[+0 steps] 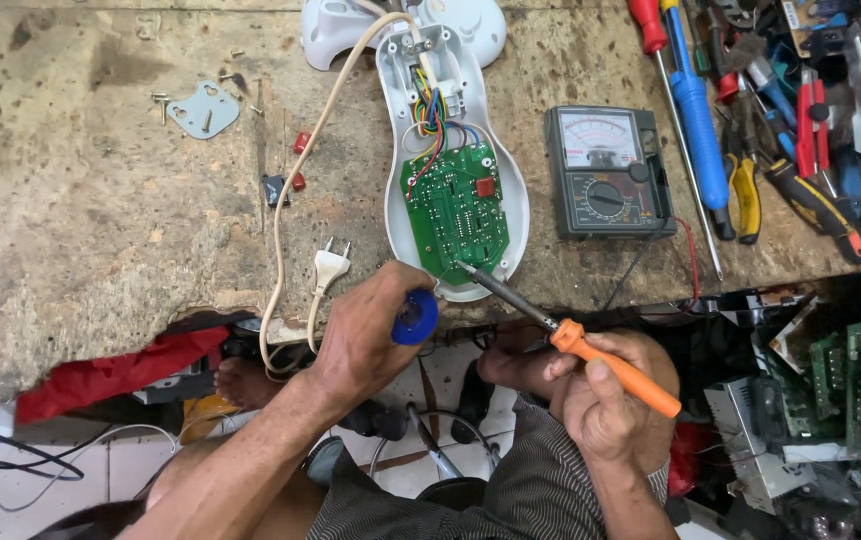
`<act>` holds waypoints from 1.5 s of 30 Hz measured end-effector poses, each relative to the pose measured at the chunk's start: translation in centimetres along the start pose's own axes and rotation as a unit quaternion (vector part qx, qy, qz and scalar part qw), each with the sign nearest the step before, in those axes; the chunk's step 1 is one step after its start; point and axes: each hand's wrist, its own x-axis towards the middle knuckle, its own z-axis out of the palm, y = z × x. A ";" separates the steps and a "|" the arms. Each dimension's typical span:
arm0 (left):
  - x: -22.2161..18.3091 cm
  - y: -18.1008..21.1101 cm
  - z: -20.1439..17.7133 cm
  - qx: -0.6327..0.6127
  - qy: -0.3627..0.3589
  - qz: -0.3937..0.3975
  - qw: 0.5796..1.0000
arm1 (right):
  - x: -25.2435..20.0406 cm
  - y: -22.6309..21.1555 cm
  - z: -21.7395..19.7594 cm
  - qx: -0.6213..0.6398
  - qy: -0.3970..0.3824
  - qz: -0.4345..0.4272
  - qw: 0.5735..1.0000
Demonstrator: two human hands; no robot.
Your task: Testing and repairing a circuit board from a small appliance using a soldering iron and a multimeter.
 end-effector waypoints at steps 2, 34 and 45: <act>-0.1 -0.1 0.1 0.000 0.001 0.001 1.000 | 0.0 -0.3 0.0 -0.001 0.003 -0.005 1.000; -1.0 -0.8 0.1 0.032 0.032 0.033 0.998 | 46.5 -11.5 -9.6 -0.300 0.117 -0.158 0.933; -1.0 2.5 1.5 -0.076 -0.020 -0.096 0.992 | 24.3 -16.5 7.6 -0.443 -0.109 0.145 0.878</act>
